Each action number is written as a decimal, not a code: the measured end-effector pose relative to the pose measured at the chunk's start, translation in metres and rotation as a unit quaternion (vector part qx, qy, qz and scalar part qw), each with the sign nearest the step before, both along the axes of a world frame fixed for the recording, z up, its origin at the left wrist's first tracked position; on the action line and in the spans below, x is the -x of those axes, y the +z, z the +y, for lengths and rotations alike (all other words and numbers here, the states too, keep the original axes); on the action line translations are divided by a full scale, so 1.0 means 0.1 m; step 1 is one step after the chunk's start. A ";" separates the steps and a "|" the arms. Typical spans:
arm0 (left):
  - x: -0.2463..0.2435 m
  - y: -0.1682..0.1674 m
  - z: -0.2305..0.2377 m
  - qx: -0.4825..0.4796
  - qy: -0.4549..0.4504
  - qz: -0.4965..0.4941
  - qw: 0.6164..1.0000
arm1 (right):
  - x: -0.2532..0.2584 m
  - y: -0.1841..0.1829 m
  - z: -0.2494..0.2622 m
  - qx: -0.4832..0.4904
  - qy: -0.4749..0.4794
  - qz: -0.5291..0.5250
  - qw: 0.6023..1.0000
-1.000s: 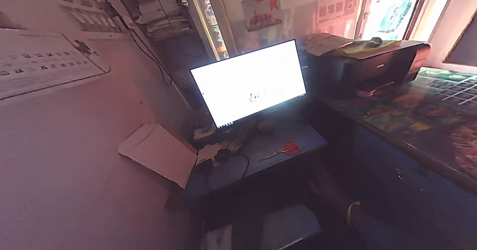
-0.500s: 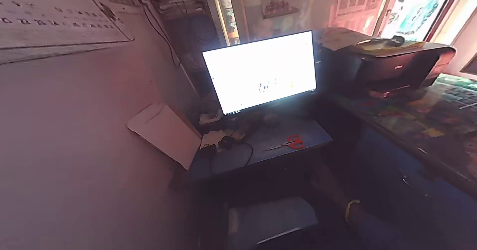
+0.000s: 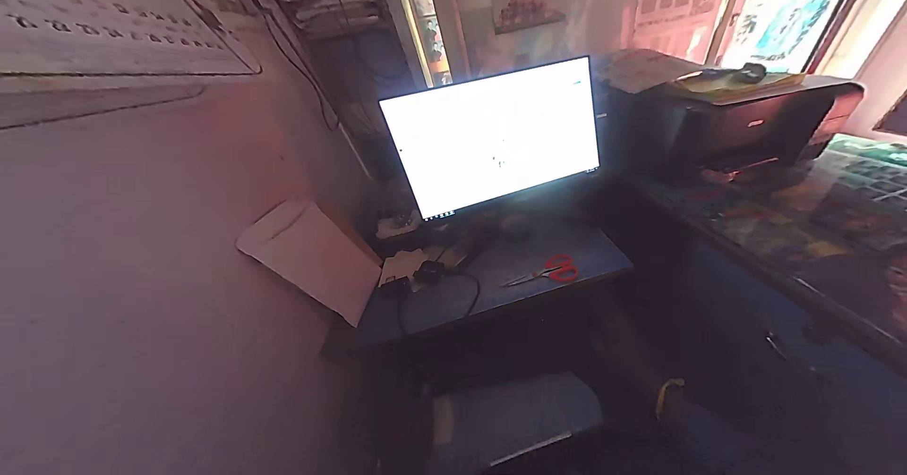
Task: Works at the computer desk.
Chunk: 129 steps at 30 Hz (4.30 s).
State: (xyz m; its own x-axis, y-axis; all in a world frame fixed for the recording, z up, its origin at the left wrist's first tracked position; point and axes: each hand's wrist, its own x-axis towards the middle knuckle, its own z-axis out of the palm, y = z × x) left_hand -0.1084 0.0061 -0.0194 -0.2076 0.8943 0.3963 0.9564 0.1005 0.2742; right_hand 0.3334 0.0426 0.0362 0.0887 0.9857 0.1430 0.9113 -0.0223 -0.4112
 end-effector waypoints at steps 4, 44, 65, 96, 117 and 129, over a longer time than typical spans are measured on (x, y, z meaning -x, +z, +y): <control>0.03 -0.04 0.07 -0.025 -0.002 -0.001 1.000 | -0.03 -0.04 0.02 -0.015 -0.001 -0.012 1.000; 0.09 -0.04 0.08 0.024 0.066 -0.120 0.990 | -0.03 -0.09 0.03 -0.007 0.013 0.008 1.000; -0.12 0.55 0.02 -0.043 0.078 0.057 0.994 | 0.03 0.25 -0.04 0.039 0.029 0.097 0.994; -0.48 0.46 -0.16 0.070 0.108 0.149 0.981 | -0.11 -0.08 -0.09 -0.018 0.056 0.021 0.998; -0.33 0.24 -0.02 0.039 0.023 0.070 0.997 | -0.09 -0.10 0.13 -0.048 0.028 0.009 0.998; -0.38 0.55 0.10 0.189 0.005 0.100 0.977 | -0.03 -0.04 0.07 -0.001 0.033 -0.010 0.999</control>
